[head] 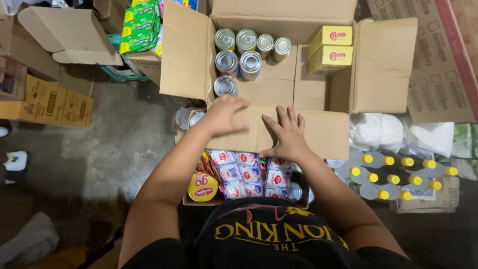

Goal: Transferring various canned and packaged grocery items from a bulk container into a cardboard box.

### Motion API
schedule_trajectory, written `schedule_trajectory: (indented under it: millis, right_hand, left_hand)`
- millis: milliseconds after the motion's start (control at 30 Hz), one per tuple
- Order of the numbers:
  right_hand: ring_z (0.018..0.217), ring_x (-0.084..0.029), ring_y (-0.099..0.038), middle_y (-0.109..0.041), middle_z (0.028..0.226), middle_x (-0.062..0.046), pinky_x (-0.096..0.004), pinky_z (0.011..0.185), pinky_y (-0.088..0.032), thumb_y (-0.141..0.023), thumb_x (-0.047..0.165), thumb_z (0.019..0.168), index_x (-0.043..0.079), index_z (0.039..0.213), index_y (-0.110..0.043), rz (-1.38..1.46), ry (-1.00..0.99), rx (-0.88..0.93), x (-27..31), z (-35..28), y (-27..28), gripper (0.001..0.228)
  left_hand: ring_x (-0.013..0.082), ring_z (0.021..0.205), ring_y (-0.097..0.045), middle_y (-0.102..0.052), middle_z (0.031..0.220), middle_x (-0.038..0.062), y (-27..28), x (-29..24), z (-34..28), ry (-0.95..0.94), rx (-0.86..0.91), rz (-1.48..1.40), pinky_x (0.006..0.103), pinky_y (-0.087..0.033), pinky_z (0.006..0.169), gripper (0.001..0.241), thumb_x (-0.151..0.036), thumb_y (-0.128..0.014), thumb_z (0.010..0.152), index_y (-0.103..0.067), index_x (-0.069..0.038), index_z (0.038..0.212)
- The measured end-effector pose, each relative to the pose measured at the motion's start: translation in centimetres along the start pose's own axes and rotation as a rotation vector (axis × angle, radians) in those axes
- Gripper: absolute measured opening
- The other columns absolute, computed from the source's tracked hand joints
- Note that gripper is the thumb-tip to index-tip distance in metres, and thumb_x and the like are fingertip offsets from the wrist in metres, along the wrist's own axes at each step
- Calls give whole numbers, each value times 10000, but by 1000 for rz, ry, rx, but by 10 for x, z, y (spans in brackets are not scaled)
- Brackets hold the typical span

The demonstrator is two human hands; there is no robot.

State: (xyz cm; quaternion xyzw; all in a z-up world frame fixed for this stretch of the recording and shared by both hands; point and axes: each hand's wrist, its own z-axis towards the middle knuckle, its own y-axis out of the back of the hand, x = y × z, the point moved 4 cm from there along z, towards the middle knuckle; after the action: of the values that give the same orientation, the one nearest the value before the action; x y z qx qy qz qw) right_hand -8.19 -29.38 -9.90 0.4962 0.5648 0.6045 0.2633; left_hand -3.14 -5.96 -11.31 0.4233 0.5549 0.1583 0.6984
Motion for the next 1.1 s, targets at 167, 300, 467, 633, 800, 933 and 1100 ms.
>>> schedule_trajectory:
  millis: [167, 300, 467, 633, 800, 933, 1100]
  right_hand:
    - [1487, -472, -212, -334, 1587, -212, -726, 1128, -118, -876, 715, 473, 251, 1448, -556, 39, 106, -12, 4, -3, 13, 1126]
    - [1408, -439, -393, -510, 1482, -183, -655, 1103, -266, -875, 648, 566, 176, 1316, -664, 55, 228, -102, 14, -16, 39, 911]
    - [1202, -293, -632, -690, 1318, -67, -437, 1080, -452, -812, 454, 870, 157, 1280, -730, 54, 334, -263, 24, -41, 71, 513]
    - [1287, -325, -593, -653, 1355, -108, -505, 1132, -411, -825, 515, 826, 131, 1311, -713, 45, 275, -279, -34, -55, 91, 628]
    - [1374, -395, -523, -592, 1417, -190, -589, 1140, -342, -834, 553, 777, 101, 1313, -693, -46, 238, -309, -61, -76, 92, 716]
    - [1399, -390, -502, -566, 1462, -169, -592, 1197, -329, -810, 479, 886, 98, 1335, -680, -28, 199, -397, -63, -88, 69, 603]
    - [1430, -389, -481, -539, 1506, -170, -603, 1177, -329, -815, 414, 911, 119, 1337, -688, -59, 106, -437, -71, -87, 25, 534]
  left_hand:
    - [390, 1492, -216, -282, 1645, 172, 12, -50, -57, 34, 249, 231, 613, -218, 1154, 1102, -503, -926, 541, -505, -211, 1517]
    - [388, 1495, -315, -400, 1597, 184, -8, -25, -66, -73, 97, 304, 621, -278, 1138, 956, -367, -893, 596, -563, -215, 1480]
    - [350, 1410, -509, -590, 1479, 161, -3, -14, -55, -71, 27, 180, 497, -410, 1172, 751, -292, -834, 658, -669, -212, 1386]
    - [378, 1324, -507, -586, 1392, 176, 22, -36, -55, -85, 16, 67, 511, -380, 1117, 822, -423, -903, 576, -689, -181, 1332]
    - [375, 1357, -480, -547, 1421, 175, 18, -34, -58, -86, 27, 76, 512, -343, 1137, 884, -545, -930, 587, -681, -178, 1352]
    - [401, 1407, -405, -520, 1448, 164, 7, -34, -66, -112, -35, 143, 557, -276, 1177, 945, -587, -912, 548, -655, -206, 1374]
    - [411, 1510, -302, -474, 1541, 157, -31, -11, -79, -171, -153, 224, 629, -172, 1230, 794, -606, -827, 796, -614, -267, 1482]
